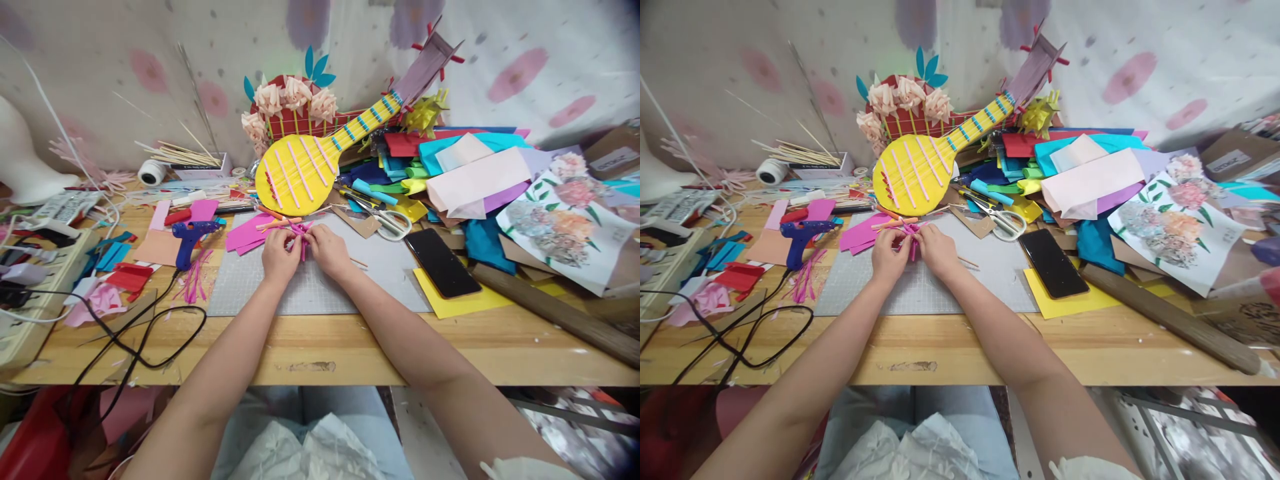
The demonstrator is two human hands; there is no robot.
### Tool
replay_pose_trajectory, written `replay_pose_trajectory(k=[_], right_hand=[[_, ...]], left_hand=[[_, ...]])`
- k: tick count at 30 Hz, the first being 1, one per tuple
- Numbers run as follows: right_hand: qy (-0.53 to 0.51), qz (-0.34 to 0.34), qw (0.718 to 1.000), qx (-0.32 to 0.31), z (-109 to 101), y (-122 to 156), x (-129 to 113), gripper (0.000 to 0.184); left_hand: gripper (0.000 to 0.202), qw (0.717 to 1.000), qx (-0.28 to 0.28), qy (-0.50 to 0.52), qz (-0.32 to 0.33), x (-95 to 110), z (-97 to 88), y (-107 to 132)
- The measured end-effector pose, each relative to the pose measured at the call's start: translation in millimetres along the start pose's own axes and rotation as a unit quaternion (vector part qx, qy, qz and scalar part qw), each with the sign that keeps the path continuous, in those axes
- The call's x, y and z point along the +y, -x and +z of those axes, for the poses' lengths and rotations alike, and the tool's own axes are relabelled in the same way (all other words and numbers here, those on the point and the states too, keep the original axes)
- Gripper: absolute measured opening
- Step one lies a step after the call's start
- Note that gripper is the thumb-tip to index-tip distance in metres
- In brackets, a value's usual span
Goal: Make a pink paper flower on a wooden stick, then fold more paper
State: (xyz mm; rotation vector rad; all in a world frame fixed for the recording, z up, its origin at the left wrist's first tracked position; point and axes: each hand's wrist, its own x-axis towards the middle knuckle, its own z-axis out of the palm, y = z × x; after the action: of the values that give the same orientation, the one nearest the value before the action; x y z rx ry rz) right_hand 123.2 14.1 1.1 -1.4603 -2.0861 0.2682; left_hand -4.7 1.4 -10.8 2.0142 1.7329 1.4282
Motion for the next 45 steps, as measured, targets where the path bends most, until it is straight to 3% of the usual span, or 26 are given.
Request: replay_pose_trajectory(k=[4,9,14,18,23,26,28,32,35,39,45], right_hand=[[0.017,0.006,1.000,0.004,-0.3,0.7,-6.5,0.025],[0.046,-0.003,0.999,0.027,0.8,1.7,-13.5,0.028],[0.096,-0.041,0.993,0.062,2.2,3.5,-15.4,0.029],[0.126,-0.065,0.987,0.072,2.4,3.5,-14.7,0.030],[0.143,-0.087,0.984,0.058,3.2,4.3,-15.9,0.029],[0.107,-0.101,0.987,0.064,3.8,7.3,-18.2,0.027],[0.054,-0.101,0.988,0.102,1.5,8.3,-19.3,0.024],[-0.100,-0.028,0.978,0.181,-16.6,-0.6,-13.1,0.023],[-0.242,0.044,0.964,0.098,-38.6,-15.2,2.9,0.022],[-0.384,0.106,0.917,-0.002,-55.5,-26.3,26.9,0.024],[-0.456,0.138,0.871,-0.118,-36.7,-19.7,26.0,0.028]], left_hand=[[0.012,0.997,0.048,0.034,-0.057,2.0,0.8,-0.6],[0.012,0.977,0.041,0.123,-0.170,7.2,6.1,-2.1],[0.009,0.893,0.045,0.333,-0.299,12.7,7.0,-8.6],[0.018,0.844,0.027,0.373,-0.385,21.3,-0.8,-11.6],[0.024,0.796,0.012,0.421,-0.435,24.9,-4.9,-12.7],[0.024,0.781,0.015,0.441,-0.442,19.3,-4.0,-14.5],[0.023,0.776,0.020,0.449,-0.443,13.9,-4.0,-16.3],[0.018,0.772,0.000,0.445,-0.455,5.8,-6.1,-19.5],[0.018,0.775,-0.006,0.440,-0.454,3.0,-7.8,-20.5],[0.024,0.776,-0.005,0.447,-0.444,1.3,-8.4,-20.5],[0.022,0.768,0.003,0.457,-0.449,3.0,-8.9,-20.4]])
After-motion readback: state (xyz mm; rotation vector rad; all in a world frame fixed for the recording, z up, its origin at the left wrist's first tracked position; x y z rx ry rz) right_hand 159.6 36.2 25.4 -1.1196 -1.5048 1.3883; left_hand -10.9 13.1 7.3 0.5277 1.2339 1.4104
